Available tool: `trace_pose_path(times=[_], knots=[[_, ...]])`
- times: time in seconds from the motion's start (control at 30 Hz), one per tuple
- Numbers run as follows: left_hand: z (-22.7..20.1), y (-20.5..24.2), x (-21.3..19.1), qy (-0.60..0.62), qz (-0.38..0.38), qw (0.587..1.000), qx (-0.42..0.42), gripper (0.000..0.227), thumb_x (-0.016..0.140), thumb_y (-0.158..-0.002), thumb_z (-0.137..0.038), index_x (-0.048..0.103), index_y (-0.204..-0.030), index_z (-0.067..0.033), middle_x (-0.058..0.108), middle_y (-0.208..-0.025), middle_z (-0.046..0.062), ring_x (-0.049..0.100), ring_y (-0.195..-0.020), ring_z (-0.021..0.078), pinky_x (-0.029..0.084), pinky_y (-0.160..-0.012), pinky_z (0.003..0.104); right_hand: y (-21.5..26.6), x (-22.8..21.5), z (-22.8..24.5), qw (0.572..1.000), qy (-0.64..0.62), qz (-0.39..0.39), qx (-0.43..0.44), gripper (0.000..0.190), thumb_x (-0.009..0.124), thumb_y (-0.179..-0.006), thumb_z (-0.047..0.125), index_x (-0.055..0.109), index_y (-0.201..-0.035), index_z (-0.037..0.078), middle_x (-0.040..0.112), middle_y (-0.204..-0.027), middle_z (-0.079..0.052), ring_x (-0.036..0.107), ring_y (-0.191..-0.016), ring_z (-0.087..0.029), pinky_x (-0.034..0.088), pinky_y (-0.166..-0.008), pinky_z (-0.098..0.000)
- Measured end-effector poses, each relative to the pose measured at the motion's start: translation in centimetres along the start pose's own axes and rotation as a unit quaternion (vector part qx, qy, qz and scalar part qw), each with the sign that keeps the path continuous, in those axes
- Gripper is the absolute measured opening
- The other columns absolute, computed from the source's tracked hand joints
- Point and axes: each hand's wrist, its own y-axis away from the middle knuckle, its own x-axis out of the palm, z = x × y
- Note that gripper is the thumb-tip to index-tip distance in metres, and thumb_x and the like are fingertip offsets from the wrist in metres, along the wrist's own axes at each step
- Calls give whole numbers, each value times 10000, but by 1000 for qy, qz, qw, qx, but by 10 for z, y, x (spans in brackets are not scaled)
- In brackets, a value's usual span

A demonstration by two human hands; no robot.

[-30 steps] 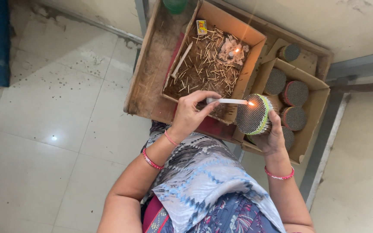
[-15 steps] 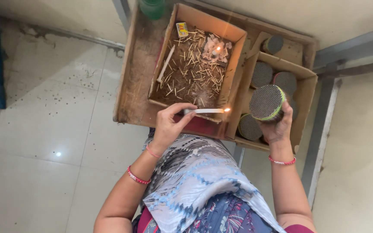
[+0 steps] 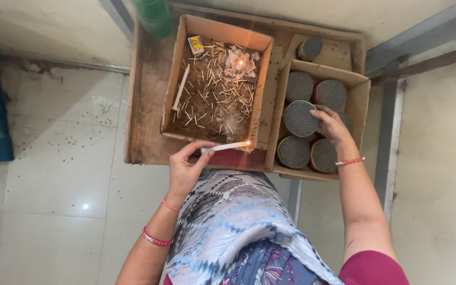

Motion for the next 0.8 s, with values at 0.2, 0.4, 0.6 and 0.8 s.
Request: trace_pose_path(times=[0.2, 0.4, 0.6, 0.8], knots=[[5, 4, 5, 3, -10, 1000, 17, 183, 746, -936, -87, 759, -1103, -11, 756, -976, -16, 630, -841, 13, 526, -752, 193, -18, -4, 3, 993, 61, 88, 57, 784, 734, -888, 328, 424, -1524, -9, 630, -1369, -100, 581, -1268, -208, 469, -1043, -355], [17, 3, 7, 29, -10, 999, -25, 190, 749, -950, -98, 767, -1120, -17, 714, -936, -32, 589, -814, 20, 487, -721, 193, 11, 13, -4, 878, 462, -58, -110, 610, 613, -1034, 397, 553, -1504, 14, 683, -1264, -244, 649, -1179, -335, 489, -1018, -413], [17, -12, 6, 41, -2, 999, -25, 187, 752, -954, -104, 766, -1123, -25, 680, -908, -53, 561, -810, 19, 456, -718, 186, 37, 40, -11, 898, 414, -128, -75, 681, 698, -962, 441, 529, -1407, -46, 682, -1212, -257, 685, -1096, -333, 537, -936, -421], [23, -21, 0, 58, 17, 998, -21, 187, 753, -958, -102, 766, -1125, -21, 678, -906, -42, 567, -814, 21, 463, -725, 192, 6, -2, -61, 943, 289, -90, -142, 637, 623, -1013, 427, 521, -1431, -43, 672, -1277, -208, 648, -1142, -253, 523, -951, -353]])
